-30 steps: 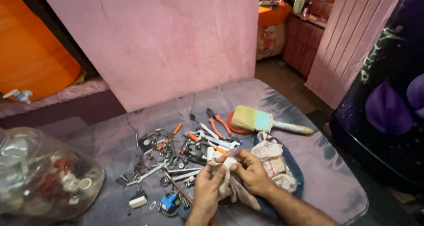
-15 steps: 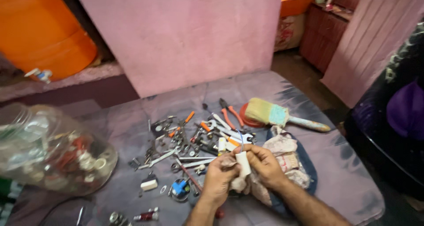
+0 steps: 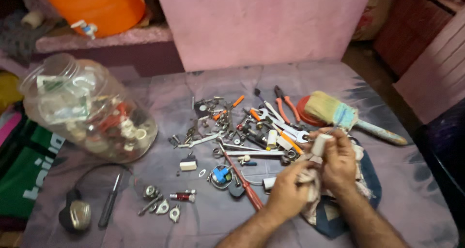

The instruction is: The person cleans and reassembles the internal components of a white electrical plug by hand, using a cloth to wipe various metal and plastic parts before fitting them back into the plug housing.

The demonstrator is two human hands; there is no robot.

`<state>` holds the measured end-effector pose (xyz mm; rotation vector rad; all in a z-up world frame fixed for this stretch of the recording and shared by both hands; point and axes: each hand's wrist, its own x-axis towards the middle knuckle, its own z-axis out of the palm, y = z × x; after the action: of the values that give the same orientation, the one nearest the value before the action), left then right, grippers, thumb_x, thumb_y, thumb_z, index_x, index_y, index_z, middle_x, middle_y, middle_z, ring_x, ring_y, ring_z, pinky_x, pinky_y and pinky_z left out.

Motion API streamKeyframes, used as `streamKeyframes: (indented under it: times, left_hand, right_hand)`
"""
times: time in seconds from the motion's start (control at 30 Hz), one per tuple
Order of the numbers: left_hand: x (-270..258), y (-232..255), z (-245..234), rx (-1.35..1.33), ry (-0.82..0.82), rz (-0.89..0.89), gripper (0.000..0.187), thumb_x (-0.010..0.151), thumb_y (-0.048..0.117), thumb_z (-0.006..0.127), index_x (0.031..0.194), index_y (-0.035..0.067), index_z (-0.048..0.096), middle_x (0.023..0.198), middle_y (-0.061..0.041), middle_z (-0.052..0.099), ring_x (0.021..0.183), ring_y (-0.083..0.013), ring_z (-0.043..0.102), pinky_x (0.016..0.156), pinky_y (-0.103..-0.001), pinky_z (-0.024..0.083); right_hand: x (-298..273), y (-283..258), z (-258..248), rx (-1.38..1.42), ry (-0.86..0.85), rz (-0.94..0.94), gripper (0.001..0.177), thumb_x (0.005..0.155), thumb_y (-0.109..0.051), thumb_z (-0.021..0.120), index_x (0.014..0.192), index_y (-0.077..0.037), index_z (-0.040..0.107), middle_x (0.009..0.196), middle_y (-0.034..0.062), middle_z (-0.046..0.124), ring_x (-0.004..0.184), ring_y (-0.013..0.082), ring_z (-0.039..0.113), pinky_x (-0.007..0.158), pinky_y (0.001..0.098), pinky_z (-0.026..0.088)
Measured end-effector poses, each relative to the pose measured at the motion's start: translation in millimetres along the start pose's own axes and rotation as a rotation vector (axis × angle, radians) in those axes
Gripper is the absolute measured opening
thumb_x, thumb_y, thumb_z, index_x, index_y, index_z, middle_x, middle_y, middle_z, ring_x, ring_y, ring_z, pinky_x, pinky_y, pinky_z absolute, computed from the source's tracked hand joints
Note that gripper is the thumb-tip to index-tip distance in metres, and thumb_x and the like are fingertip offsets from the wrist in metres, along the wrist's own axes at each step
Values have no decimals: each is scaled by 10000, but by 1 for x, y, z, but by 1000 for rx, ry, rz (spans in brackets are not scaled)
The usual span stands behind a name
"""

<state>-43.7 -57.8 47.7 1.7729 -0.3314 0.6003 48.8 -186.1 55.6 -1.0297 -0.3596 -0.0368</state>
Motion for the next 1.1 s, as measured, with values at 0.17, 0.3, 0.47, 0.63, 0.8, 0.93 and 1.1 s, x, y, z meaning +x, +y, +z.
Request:
streamKeyframes:
  times: [0.17,0.3,0.47,0.63,0.8,0.93,1.1]
  left_hand:
    - [-7,10,7,152,-127,38,329,891,69,641,1208,-16,621,1185,-240,670,1136,-426,634,1004,-488,500]
    - [-2,4,-4,145,-7,16,211,930,124,681,1122,37,694,1065,-172,706,1060,-378,656,957,-469,522]
    - [5,-11,-20,217,138,-38,316,856,153,675,1157,65,714,1113,-142,725,1074,-361,665,959,-446,531]
    - [-2,-23,-13,215,101,-55,294,915,238,698,1139,47,717,1048,-163,712,1045,-358,657,967,-458,525]
    - [1,-32,-33,213,140,-78,272,897,228,688,1105,56,716,1022,-156,714,1014,-349,666,938,-459,530]
    - [11,-33,-71,218,174,-107,255,882,219,680,1079,62,715,1001,-151,715,990,-341,673,914,-459,534]
    - [18,-42,-99,240,208,-115,233,863,209,671,1045,70,714,974,-144,717,959,-332,683,885,-461,539]
  right_hand:
    - [1,5,-19,-30,-23,19,168,1142,-243,541,1208,-90,570,1035,85,641,650,110,532,518,239,440]
    - [7,10,-20,-150,-68,-48,178,1171,-237,503,1215,-81,577,1099,100,659,750,111,537,615,232,435]
    - [2,-30,22,-390,-127,-48,385,1124,-143,449,1482,-30,535,1262,77,643,1063,124,587,946,261,476]
    - [11,-49,123,-519,-319,-95,325,1050,-101,554,1349,26,571,1286,90,669,1178,131,625,1029,282,491]
    - [48,-39,263,-422,-422,-100,290,955,-64,732,1179,40,580,1184,152,713,1084,184,694,924,299,575]
    - [82,-15,378,-233,-559,-255,284,974,-64,744,1202,26,601,1183,130,718,1100,187,723,939,308,592]
    - [121,15,486,-213,-638,-436,252,1009,-66,762,1192,29,617,1157,101,728,1077,174,743,946,299,620]
